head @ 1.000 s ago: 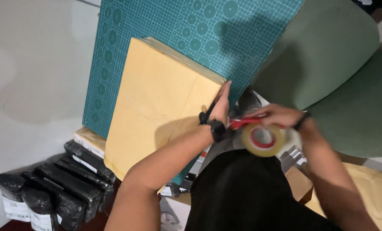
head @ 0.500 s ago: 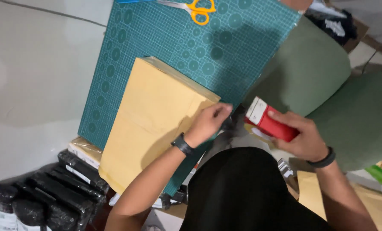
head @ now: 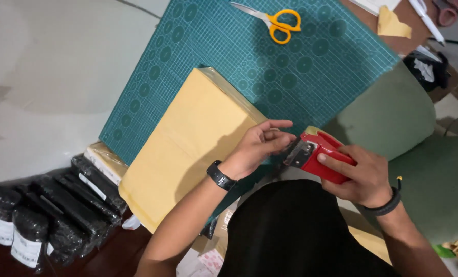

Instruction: The person wraps a flat object in yellow paper, folds the edges around it, and secures the seams and edges with clear tape using a handheld tape dispenser.

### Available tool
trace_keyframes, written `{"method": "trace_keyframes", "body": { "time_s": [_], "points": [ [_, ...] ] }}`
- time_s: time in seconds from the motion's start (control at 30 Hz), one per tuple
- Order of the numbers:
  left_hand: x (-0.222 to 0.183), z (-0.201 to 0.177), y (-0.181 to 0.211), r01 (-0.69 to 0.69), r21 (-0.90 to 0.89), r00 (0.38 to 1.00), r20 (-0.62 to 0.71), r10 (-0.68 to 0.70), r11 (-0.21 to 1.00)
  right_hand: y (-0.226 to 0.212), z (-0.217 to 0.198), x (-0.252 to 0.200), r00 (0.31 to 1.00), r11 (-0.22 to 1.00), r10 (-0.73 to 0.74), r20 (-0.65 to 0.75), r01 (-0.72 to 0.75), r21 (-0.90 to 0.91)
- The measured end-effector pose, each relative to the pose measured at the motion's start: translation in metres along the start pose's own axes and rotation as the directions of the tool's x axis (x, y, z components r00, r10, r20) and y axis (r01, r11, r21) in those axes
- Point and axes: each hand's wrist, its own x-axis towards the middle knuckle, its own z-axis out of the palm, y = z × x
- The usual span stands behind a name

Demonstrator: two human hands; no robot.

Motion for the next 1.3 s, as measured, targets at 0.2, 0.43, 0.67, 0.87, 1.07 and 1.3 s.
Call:
{"method": "trace_keyframes", "body": {
  "time_s": [0.2, 0.43, 0.67, 0.87, 1.07, 1.3],
  "points": [
    [0.009, -0.019, 0.01, 0.031, -0.211, 0.999, -0.008, -0.034, 0.977, 0.013, 0.006, 0.032, 0.996, 0.999, -0.043, 0.08, 0.044, -0.019],
    [0.017, -0.034, 0.026, -0.063, -0.037, 0.984, -0.167, 0.056, 0.997, 0.02, 0.012, 0.064, 0.989, 0.998, -0.063, 0.137, 0.066, -0.016],
    [0.01, -0.044, 0.042, -0.149, 0.058, 0.96, -0.231, 0.158, 0.987, 0.013, 0.015, 0.1, 0.983, 0.991, -0.108, 0.146, 0.118, -0.061],
    [0.026, -0.062, 0.034, -0.25, 0.083, 0.839, -0.478, 0.258, 0.965, 0.004, 0.037, 0.147, 0.98, 0.979, -0.192, 0.053, 0.188, 0.08],
    [0.031, -0.093, 0.057, -0.199, 0.199, 0.798, -0.535, 0.276, 0.96, 0.005, 0.05, 0.188, 0.977, 0.98, -0.198, 0.083, 0.194, 0.052],
    [0.065, -0.125, 0.062, -0.132, 0.355, 0.804, -0.508, 0.31, 0.925, 0.032, 0.078, 0.206, 0.965, 0.981, -0.19, 0.181, 0.192, 0.011]
  ]
}}
